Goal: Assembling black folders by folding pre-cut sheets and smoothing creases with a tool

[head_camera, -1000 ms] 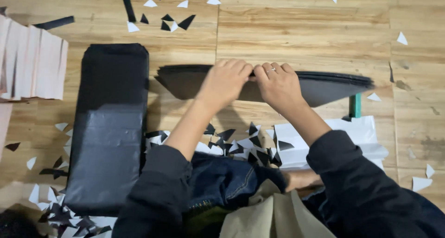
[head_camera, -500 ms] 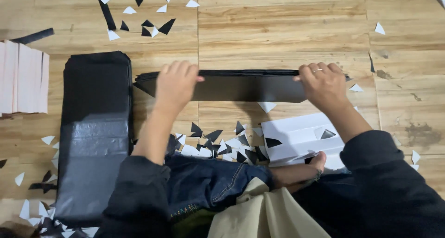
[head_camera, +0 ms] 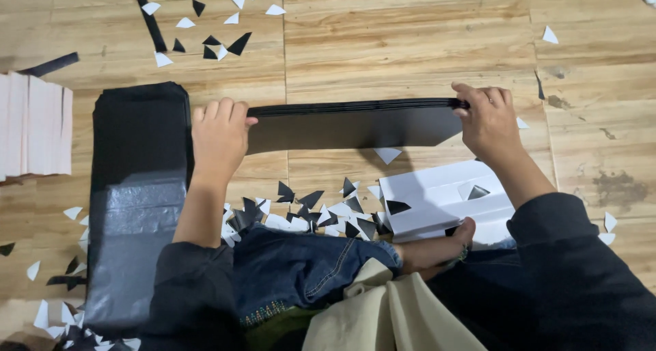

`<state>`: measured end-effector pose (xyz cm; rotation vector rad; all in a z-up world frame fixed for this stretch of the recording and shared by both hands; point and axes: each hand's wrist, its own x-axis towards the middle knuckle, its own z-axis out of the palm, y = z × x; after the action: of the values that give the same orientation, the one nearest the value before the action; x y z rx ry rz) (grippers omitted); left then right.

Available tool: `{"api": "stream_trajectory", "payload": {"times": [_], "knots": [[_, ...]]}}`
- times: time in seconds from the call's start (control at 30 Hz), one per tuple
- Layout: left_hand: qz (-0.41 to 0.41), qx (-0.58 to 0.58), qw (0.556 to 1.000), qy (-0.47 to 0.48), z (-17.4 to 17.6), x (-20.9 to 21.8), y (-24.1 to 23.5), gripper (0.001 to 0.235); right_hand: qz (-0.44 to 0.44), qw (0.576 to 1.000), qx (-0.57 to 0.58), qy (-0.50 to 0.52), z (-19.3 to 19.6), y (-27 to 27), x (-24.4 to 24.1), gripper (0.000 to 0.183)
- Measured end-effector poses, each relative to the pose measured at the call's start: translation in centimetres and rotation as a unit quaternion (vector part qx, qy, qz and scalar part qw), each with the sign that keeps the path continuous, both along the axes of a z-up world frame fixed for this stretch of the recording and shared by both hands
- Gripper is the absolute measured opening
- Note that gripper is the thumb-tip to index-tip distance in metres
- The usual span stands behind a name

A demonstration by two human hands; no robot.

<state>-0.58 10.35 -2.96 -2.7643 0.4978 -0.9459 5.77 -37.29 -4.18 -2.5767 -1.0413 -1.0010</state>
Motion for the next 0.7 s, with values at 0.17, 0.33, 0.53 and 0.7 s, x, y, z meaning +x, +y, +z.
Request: {"api": "stream_trajectory", "payload": {"times": [0.17, 0.33, 0.53, 0.7], "knots": [[-0.001, -0.002, 1.0, 0.002, 0.2, 0.2, -0.2, 0.042, 0.072, 0.997, 0.016, -0.026, 0.8, 0.5, -0.1, 0.019], [0.001, -0.001, 1.0, 0.011, 0.0, 0.2, 0.1, 0.044, 0.078, 0.996, 0.035, -0.024, 0.9, 0.7, -0.1, 0.022], [0.004, -0.002, 1.0, -0.001, 0.2, 0.1, -0.4, 0.046, 0.059, 0.998, 0.026, -0.004, 1.3, 0.7, -0.4, 0.014], [0.003, -0.008, 1.0, -0.01, 0.2, 0.1, -0.4, 0.047, 0.035, 0.998, 0.041, -0.018, 2.0, 1.9, -1.9, 0.011]]}}
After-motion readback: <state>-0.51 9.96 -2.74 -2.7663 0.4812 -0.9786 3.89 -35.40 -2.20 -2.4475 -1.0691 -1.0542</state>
